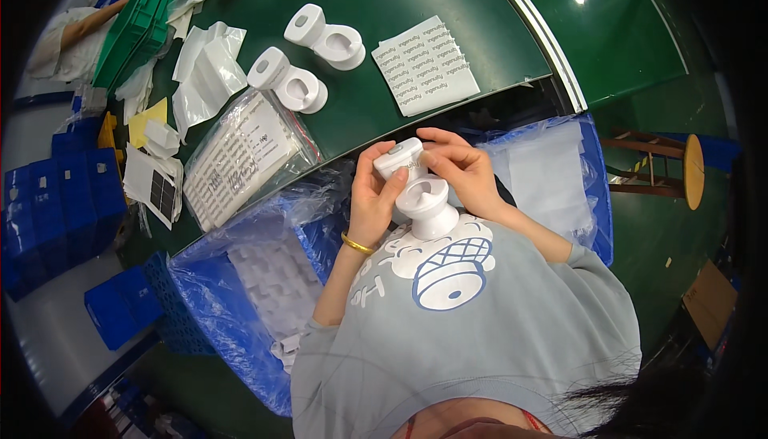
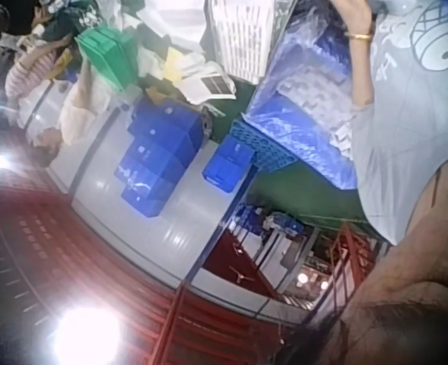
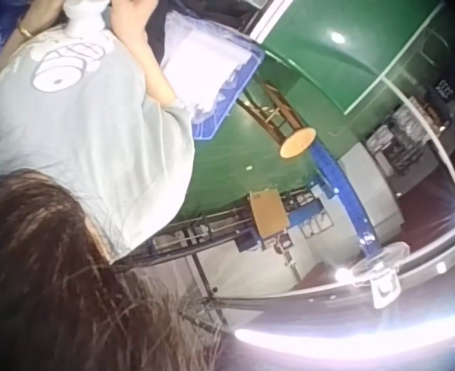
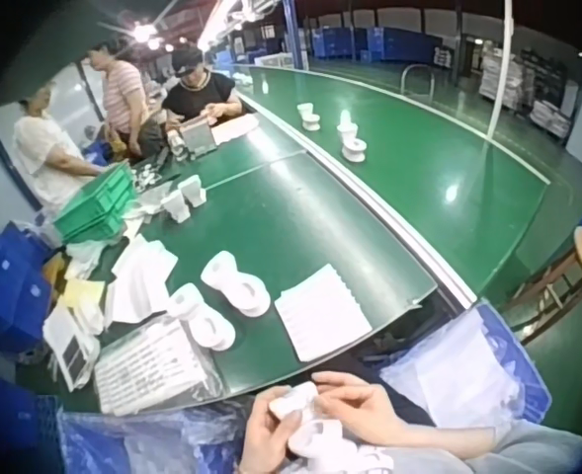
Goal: The person uncovers miniature plastic toilet components from a bin, picks them up, peels stickers from a sticker sheet, and applies the stickers onto the components by hand.
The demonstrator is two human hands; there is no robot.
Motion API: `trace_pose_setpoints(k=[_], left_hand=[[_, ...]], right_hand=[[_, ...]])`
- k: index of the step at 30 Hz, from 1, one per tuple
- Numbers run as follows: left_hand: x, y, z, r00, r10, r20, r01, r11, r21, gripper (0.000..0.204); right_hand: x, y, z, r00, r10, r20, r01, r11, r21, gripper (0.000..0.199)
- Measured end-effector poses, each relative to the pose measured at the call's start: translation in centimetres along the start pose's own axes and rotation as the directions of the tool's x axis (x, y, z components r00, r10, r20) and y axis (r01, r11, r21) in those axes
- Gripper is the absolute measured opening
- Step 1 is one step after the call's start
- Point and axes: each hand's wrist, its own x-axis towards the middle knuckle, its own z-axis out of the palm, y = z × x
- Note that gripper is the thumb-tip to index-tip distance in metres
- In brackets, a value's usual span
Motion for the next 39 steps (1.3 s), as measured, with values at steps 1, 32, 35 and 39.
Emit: trace_pose_setpoints(k=[1,32,35,39], left_hand=[[-0.1,-0.2,0.0,1.0,0.007,-0.013,-0.007,1.0,-0.009,0.039],[0.4,0.7,-1.8,0.985,0.023,0.17,-0.022,1.0,-0.006,0.059],[1.5,1.4,-2.2,0.972,0.18,0.153,-0.195,0.976,0.092,0.058],[3.2,4.2,-3.5,0.941,0.339,0.028,-0.337,0.918,0.21,0.06]], right_hand=[[0.0,-0.3,0.0,0.999,0.018,-0.031,-0.014,0.989,0.146,0.031],[0.4,-2.2,-1.5,0.85,0.165,0.5,-0.211,0.977,0.035,0.086],[0.9,-1.2,-1.1,0.882,0.017,0.471,-0.082,0.99,0.117,0.086],[1.8,-0.1,-1.1,0.936,-0.14,0.322,0.181,0.978,-0.102,0.077]])
